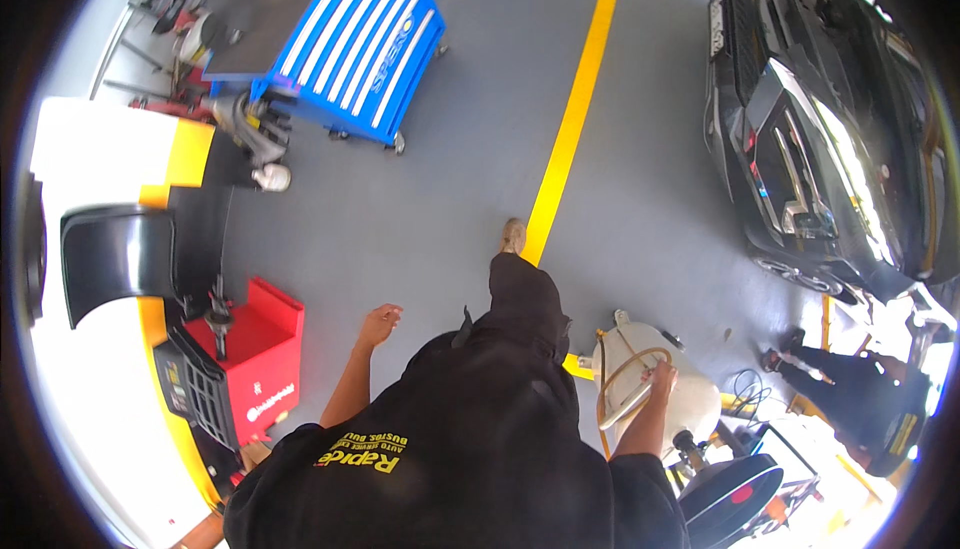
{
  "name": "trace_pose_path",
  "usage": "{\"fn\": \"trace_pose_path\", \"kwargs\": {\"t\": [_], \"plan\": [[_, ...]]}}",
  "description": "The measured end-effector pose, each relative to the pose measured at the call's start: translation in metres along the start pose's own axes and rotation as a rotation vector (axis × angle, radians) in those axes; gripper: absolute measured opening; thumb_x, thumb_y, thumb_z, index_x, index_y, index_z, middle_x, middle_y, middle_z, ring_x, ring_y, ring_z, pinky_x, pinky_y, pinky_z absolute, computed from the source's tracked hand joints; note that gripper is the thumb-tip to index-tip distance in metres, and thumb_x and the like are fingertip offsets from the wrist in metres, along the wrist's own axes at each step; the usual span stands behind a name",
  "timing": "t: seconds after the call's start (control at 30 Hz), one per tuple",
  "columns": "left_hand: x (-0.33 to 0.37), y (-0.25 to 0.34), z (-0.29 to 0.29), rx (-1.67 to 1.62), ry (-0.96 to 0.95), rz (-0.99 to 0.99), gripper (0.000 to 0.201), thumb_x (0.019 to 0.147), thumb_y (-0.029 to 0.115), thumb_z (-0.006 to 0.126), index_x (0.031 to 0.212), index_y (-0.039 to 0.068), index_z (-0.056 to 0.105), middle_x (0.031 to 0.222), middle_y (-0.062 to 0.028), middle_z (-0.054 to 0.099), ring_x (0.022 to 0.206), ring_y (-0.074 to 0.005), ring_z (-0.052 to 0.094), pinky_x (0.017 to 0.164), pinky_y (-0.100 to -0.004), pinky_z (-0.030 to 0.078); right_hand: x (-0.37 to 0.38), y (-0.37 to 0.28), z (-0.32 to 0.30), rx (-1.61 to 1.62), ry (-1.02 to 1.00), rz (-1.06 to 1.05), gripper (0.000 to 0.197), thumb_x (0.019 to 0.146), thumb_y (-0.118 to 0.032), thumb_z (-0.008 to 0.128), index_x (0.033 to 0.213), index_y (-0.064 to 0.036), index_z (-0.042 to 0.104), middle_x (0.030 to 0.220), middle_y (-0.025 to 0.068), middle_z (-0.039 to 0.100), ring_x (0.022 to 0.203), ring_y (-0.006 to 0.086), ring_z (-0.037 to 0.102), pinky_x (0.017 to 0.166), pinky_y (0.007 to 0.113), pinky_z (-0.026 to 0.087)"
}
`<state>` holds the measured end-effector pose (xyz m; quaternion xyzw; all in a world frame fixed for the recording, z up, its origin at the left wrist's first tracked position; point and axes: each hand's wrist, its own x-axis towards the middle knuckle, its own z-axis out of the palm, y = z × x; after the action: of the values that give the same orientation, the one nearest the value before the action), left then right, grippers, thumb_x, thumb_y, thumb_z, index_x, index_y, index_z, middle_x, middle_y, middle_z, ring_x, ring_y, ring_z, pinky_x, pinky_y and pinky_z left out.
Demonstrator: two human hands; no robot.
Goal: The person walks through a garage, picks up a black car part, and places it on a tool cart. They then open drawers in a blue tool chest, select various tools, and place them back. Finally, they pick up a spray bottle and a cloth and walk toward a white car.
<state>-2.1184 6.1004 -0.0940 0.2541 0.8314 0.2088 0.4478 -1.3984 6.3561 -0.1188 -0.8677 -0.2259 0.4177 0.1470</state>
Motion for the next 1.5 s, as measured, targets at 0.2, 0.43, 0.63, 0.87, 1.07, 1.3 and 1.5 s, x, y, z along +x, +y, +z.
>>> {"fn": "trace_pose_path", "kwargs": {"t": [0.2, 0.43, 0.63, 0.87, 1.07, 1.3, 1.5], "plan": [[0.124, 0.136, -0.081, -0.057, -0.101, 0.109, 0.031, 0.108, 0.030, 0.057, 0.119, 0.006, 0.074, 0.101, -0.0087, 0.076, 0.091, -0.0180, 0.072, 0.080, -0.0342, 0.059, 0.012, -0.141, 0.064, -0.032, 0.142, 0.149, 0.046, 0.107, -0.035, 0.049, 0.114, 0.0070, 0.066, 0.082, 0.0198, 0.069, 0.061, 0.0296, 0.071, 0.053, 0.043, 0.060], [0.280, 0.222, -0.155, -0.033, -0.269, 0.026, 0.028, 0.108, 0.025, 0.057, 0.117, 0.004, 0.074, 0.098, -0.0051, 0.074, 0.088, -0.0140, 0.070, 0.076, -0.0307, 0.057, 0.058, -0.230, 0.115, 0.245, 0.182, 0.059, 0.057, 0.108, -0.054, 0.048, 0.135, -0.0056, 0.060, 0.092, 0.0178, 0.074, 0.067, 0.0268, 0.073, 0.053, 0.038, 0.054], [0.450, 0.355, -0.214, 0.145, -0.390, 0.070, 0.025, 0.107, 0.021, 0.060, 0.116, 0.002, 0.072, 0.090, -0.0058, 0.071, 0.078, -0.0132, 0.067, 0.068, -0.0284, 0.056, 0.041, -0.292, 0.202, 0.406, 0.298, 0.198, 0.056, 0.103, -0.062, 0.057, 0.135, -0.0158, 0.056, 0.082, 0.0077, 0.065, 0.063, 0.0192, 0.063, 0.051, 0.033, 0.047], [0.661, 0.574, -0.233, 0.264, -0.534, 0.059, 0.029, 0.107, 0.023, 0.055, 0.115, 0.002, 0.073, 0.089, -0.0101, 0.074, 0.073, -0.0170, 0.069, 0.068, -0.0312, 0.058, 0.068, -0.412, 0.210, 0.029, 0.526, 0.456, 0.063, 0.093, -0.045, 0.075, 0.132, 0.0008, 0.056, 0.109, 0.0231, 0.071, 0.102, 0.0329, 0.071, 0.090, 0.045, 0.056], [0.773, 0.868, -0.224, 0.299, -0.332, 0.209, 0.035, 0.109, 0.026, 0.050, 0.121, 0.001, 0.071, 0.099, -0.0106, 0.074, 0.084, -0.0169, 0.069, 0.077, -0.0321, 0.057, -0.007, -0.688, 0.190, 0.003, 0.514, 0.600, 0.054, 0.094, -0.042, 0.070, 0.134, -0.0112, 0.054, 0.130, 0.0206, 0.069, 0.125, 0.0424, 0.064, 0.109, 0.063, 0.044], [0.862, 1.117, -0.162, 0.337, -0.564, 0.278, 0.032, 0.110, 0.023, 0.050, 0.124, 0.002, 0.069, 0.102, -0.0117, 0.074, 0.085, -0.0175, 0.070, 0.076, -0.0306, 0.056, 0.027, -0.837, 0.155, -0.069, 0.518, 0.725, 0.041, 0.105, -0.046, 0.055, 0.133, -0.0163, 0.059, 0.129, 0.0166, 0.071, 0.127, 0.0387, 0.065, 0.109, 0.070, 0.037], [0.896, 1.282, -0.103, 0.747, -0.963, 0.445, 0.031, 0.109, 0.019, 0.050, 0.121, -0.002, 0.070, 0.100, -0.0133, 0.075, 0.083, -0.0193, 0.071, 0.076, -0.0328, 0.058, -0.032, -0.895, 0.231, 0.216, 0.648, 0.746, 0.044, 0.108, -0.029, 0.035, 0.121, -0.0074, 0.072, 0.125, 0.0227, 0.072, 0.124, 0.0401, 0.066, 0.115, 0.078, 0.018]]}}
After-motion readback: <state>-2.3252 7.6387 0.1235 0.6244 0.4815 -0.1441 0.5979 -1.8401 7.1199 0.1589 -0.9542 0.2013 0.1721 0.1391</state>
